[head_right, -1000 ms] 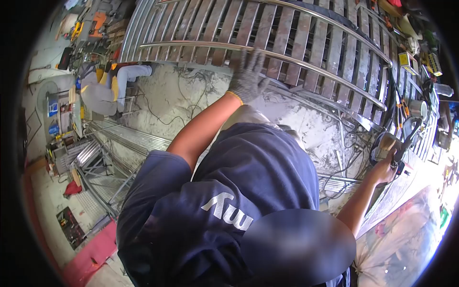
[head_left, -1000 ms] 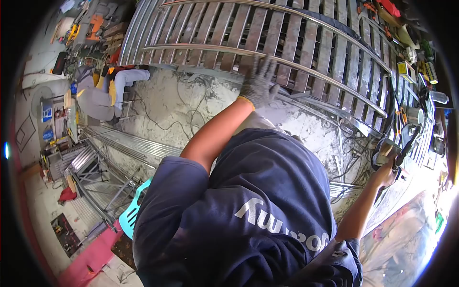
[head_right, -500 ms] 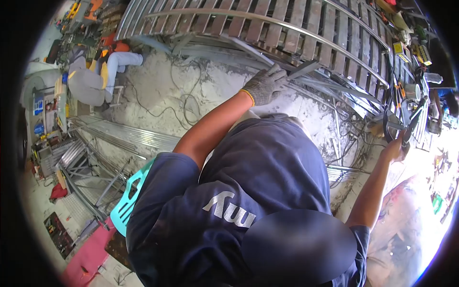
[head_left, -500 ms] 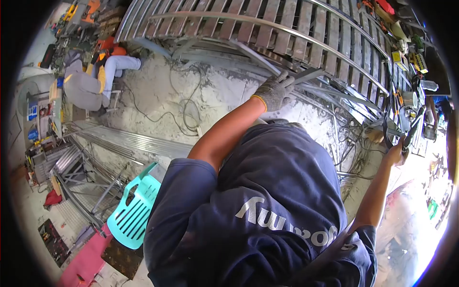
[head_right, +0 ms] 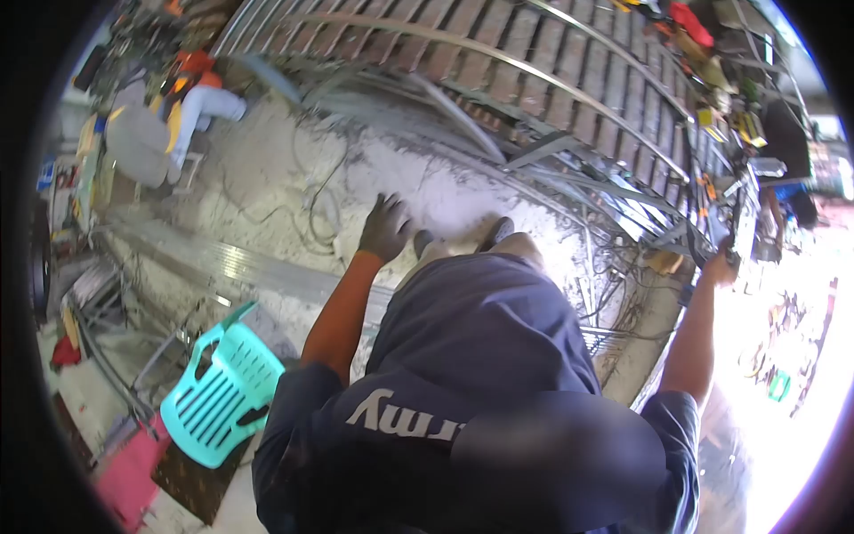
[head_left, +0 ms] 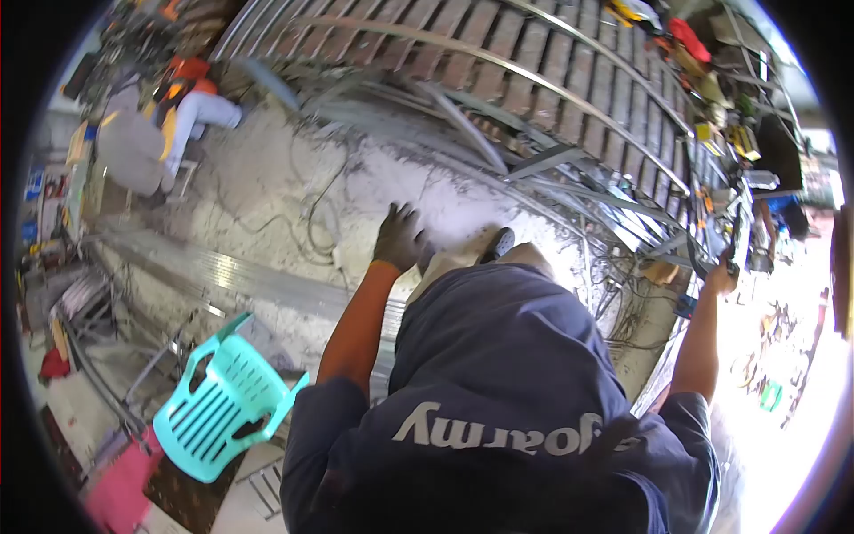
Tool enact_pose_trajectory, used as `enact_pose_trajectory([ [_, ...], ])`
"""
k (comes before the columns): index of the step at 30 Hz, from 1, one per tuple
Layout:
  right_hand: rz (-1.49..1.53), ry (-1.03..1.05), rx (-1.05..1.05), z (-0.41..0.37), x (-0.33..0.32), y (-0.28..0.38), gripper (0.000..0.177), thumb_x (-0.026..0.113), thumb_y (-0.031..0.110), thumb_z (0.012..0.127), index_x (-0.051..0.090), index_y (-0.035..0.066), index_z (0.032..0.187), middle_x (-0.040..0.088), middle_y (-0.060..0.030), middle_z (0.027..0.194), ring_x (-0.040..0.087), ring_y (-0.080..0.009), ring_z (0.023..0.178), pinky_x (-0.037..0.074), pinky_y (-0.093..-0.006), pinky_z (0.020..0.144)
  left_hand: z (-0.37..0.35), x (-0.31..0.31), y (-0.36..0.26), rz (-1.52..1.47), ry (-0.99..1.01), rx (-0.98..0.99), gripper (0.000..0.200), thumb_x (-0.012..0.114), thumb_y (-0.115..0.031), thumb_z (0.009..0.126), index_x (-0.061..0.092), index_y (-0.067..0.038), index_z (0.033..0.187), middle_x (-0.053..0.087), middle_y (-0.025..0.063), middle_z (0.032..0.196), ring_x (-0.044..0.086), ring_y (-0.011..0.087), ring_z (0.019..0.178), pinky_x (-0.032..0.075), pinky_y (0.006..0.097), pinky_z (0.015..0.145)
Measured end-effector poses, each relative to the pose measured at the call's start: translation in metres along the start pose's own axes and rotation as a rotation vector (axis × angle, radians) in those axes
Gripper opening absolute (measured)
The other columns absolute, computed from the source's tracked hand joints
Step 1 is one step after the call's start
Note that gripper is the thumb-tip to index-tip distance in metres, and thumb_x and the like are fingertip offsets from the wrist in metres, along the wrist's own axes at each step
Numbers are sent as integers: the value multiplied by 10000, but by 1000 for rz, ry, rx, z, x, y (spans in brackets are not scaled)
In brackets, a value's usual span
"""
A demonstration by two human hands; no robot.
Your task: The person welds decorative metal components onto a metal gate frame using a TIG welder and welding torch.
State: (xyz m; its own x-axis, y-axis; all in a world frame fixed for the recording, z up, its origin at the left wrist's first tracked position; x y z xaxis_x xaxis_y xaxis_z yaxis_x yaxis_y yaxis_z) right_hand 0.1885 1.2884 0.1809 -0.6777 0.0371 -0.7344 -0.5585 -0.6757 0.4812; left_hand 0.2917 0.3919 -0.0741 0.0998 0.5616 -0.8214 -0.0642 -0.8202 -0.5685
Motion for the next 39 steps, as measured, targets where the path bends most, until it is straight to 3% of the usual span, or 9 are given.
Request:
enact_pose_trajectory([
  [1, -8, -73, 9, 11, 1, -5, 597, 911, 624, 860, 828, 56, 1023, 837, -83, 960, 748, -256, 880, 567, -433, 861, -10, 3, -3, 19, -70, 13, 516, 675, -307, 999, 635, 57, 1363, 614, 280, 1468, 486, 559, 1431, 412, 581, 1242],
  [5, -75, -132, 157, 10, -4, -4, 783, 870, 760, 807, 835, 63, 1162, 847, -144, 1096, 793, -336, 990, 586, -482, 927, -10, 9, -32, -51, -101, 57, 459, 695, -280, 1018, 642, 43, 1340, 612, 280, 1491, 484, 545, 1445, 389, 553, 1263],
  [7, 27, -151, 121, -5, -19, 23, 690, 874, 685, 831, 833, 57, 1112, 834, -154, 1013, 774, -341, 927, 570, -486, 906, 7, 5, -56, -93, 25, -15, 511, 724, -249, 1006, 624, 30, 1423, 586, 273, 1546, 483, 507, 1482, 408, 548, 1255],
  [12, 384, -167, 100, 25, -18, -9, 462, 911, 434, 866, 792, 34, 1063, 787, -142, 974, 728, -322, 919, 544, -450, 889, 83, 9, -129, 14, -49, 147, 551, 734, -236, 1003, 614, 10, 1481, 626, 255, 1454, 551, 482, 1388, 455, 542, 1195],
  [16, 373, -245, 33, 99, -40, -38, 194, 894, 200, 952, 825, 44, 1044, 811, -29, 986, 694, -120, 895, 538, -314, 845, 183, 3, -233, 45, -80, 264, 500, 740, -222, 1004, 656, -23, 1455, 659, 242, 1359, 601, 450, 1285, 491, 547, 1118],
  [21, 535, -284, 34, 193, -78, -56, 293, 861, 171, 994, 822, -10, 1220, 785, -34, 981, 674, -107, 893, 531, -288, 848, 313, 4, -386, 91, -166, 372, 441, 718, -240, 1021, 684, -56, 1420, 699, 211, 1260, 642, 444, 1191, 519, 547, 1052],
  [25, 846, -294, 177, 249, -94, -87, 270, 838, 210, 1017, 748, -6, 1153, 728, -48, 955, 646, -142, 857, 509, -310, 791, 408, 10, -464, 97, -180, 418, 390, 694, -270, 1041, 704, -75, 1377, 704, 200, 1253, 650, 443, 1178, 524, 540, 1048],
  [31, 1066, -335, 127, 302, -100, -89, 193, 777, 117, 1033, 737, -26, 1155, 692, -72, 1007, 647, -164, 903, 530, -329, 828, 537, 32, -523, 123, -245, 470, 339, 666, -254, 1050, 731, -77, 1332, 722, 208, 1287, 684, 441, 1187, 548, 532, 1052],
  [39, 1011, -374, 167, 309, -103, -82, 182, 766, 125, 1051, 752, -55, 1069, 691, -82, 963, 642, -156, 864, 538, -323, 826, 696, 103, -534, 321, 93, 386, 251, 663, -230, 1013, 807, -89, 1164, 769, 227, 1171, 708, 439, 1157, 571, 514, 1044],
])
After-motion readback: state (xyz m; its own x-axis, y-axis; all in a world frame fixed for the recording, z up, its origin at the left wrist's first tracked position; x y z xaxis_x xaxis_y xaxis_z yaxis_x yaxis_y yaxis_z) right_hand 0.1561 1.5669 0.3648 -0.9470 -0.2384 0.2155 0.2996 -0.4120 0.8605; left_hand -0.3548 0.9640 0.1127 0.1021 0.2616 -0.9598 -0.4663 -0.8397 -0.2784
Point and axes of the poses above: each hand's wrist, its own z-axis towards the middle knuckle, its own x-axis out of the palm, y = z × x, the point moved 8 cm from there along z, towards the middle knuckle
